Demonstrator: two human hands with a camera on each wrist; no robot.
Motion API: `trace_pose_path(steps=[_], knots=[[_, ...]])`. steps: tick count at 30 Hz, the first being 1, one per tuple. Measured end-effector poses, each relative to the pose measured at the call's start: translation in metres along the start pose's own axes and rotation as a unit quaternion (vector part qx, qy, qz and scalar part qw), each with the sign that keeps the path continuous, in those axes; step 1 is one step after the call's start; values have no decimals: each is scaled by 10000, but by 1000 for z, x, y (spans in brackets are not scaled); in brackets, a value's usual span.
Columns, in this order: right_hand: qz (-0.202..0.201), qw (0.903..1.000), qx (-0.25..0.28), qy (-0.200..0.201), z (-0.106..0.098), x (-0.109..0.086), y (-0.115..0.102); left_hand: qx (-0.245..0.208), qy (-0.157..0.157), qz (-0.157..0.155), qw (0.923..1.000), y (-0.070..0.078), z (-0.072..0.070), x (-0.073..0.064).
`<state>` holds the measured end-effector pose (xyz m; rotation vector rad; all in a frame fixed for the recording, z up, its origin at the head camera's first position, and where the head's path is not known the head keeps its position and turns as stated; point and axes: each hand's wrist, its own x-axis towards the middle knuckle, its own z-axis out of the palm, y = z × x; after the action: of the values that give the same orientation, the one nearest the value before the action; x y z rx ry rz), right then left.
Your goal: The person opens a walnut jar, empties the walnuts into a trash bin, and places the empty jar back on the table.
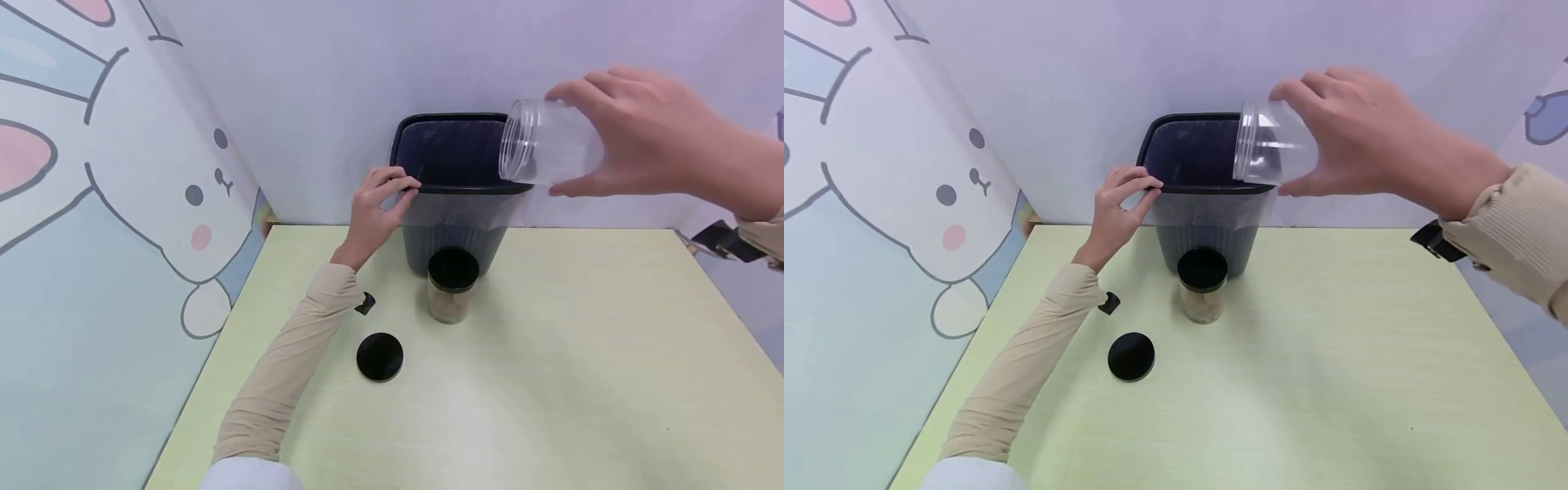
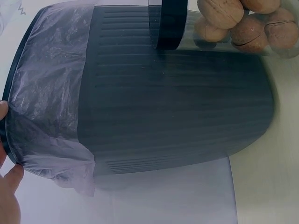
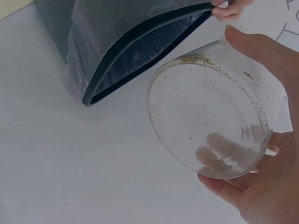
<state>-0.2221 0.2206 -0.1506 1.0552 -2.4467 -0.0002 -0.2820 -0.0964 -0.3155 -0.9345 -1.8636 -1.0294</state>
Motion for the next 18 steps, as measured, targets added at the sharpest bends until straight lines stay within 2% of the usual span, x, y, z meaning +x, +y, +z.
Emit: trace_pose_path(steps=[10, 18], knots=[[404, 9985, 330, -137, 0, -10, -6, -76, 34, -4, 10000, -1, 2, 0], [483, 9979, 432, -56, 4, -16, -9, -152, 104, -7, 9998, -2, 1, -2]])
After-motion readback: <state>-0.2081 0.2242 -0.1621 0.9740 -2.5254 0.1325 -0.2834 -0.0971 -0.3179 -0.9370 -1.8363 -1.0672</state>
